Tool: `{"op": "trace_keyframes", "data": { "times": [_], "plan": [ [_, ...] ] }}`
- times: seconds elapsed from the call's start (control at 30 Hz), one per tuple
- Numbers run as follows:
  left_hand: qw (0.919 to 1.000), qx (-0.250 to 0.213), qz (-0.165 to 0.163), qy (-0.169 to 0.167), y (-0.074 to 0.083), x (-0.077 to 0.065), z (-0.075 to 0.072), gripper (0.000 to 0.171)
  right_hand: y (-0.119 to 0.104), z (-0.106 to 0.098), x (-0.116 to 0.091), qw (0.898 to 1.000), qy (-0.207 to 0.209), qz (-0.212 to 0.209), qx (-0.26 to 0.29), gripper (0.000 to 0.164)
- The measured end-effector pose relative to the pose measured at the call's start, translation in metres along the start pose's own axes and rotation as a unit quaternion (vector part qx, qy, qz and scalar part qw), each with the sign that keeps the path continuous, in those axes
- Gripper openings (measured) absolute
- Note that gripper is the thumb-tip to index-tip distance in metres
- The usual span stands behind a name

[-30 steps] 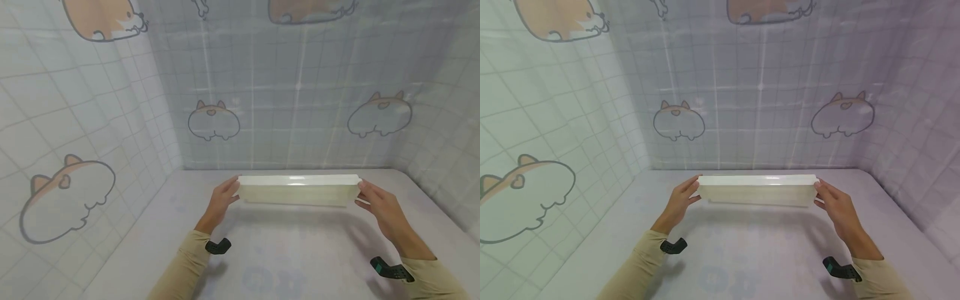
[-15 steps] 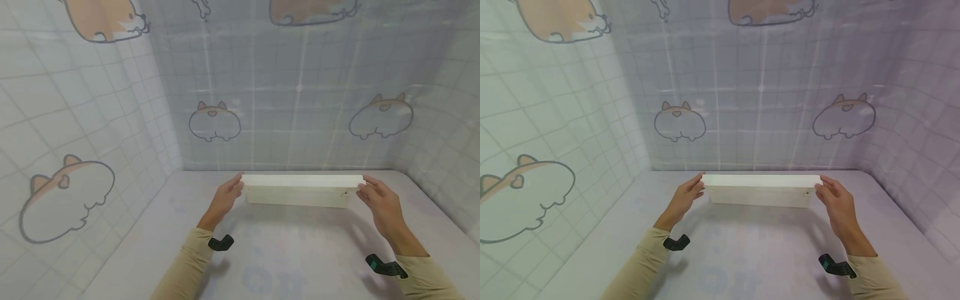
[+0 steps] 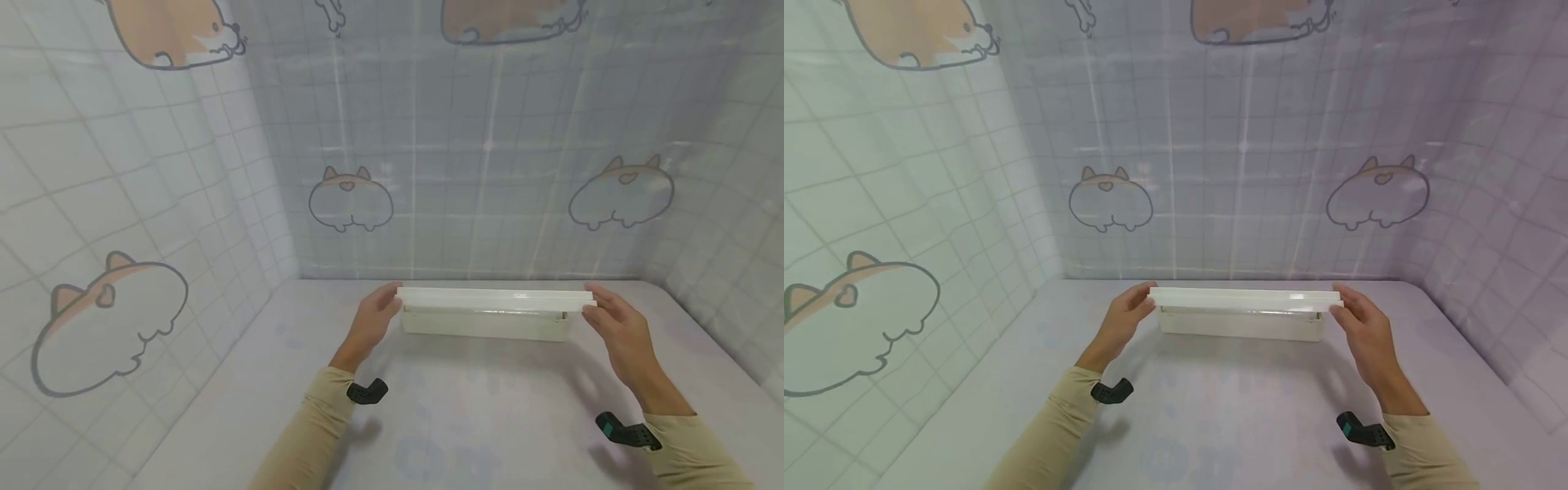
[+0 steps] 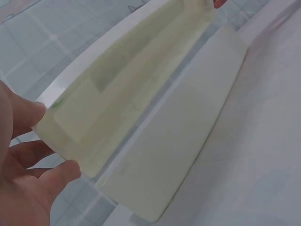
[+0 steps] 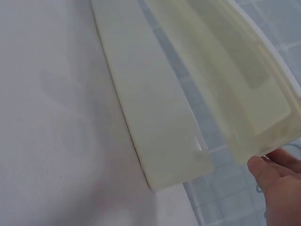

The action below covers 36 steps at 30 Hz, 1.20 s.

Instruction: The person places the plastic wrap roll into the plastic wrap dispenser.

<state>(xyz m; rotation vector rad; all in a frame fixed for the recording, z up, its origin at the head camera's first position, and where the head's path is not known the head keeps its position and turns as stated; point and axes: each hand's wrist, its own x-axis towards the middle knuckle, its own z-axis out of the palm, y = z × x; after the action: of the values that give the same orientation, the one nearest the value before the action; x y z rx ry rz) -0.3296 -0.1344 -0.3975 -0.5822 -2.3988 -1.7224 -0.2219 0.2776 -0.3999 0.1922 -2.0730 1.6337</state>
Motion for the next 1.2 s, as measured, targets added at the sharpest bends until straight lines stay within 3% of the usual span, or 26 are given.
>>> {"op": "trace_keyframes", "data": {
  "times": [0.2, 0.47, 0.63, 1.0, 1.2],
  "plan": [
    [1.0000, 0.003, -0.005, 0.000, -0.003, 0.000, 0.000, 0.039, 0.003, 0.004, 0.002, 0.999, 0.019, 0.033, -0.011, 0.041],
    [0.9994, 0.031, 0.016, -0.005, -0.002, 0.003, 0.001, 0.037, 0.002, 0.006, 0.007, 0.994, 0.040, 0.072, -0.066, 0.049],
    [0.9995, 0.025, 0.019, -0.011, -0.007, 0.004, 0.003, 0.036, 0.005, 0.008, 0.009, 0.993, 0.044, 0.093, -0.055, 0.048],
    [0.9990, 0.037, 0.023, -0.005, -0.021, 0.008, 0.006, 0.035, 0.008, 0.010, 0.010, 0.991, 0.021, 0.095, -0.092, 0.052],
    [0.9993, 0.038, 0.008, 0.002, -0.024, 0.007, 0.008, 0.034, 0.011, 0.013, 0.013, 0.989, -0.002, 0.106, -0.102, 0.053]
  ]
}}
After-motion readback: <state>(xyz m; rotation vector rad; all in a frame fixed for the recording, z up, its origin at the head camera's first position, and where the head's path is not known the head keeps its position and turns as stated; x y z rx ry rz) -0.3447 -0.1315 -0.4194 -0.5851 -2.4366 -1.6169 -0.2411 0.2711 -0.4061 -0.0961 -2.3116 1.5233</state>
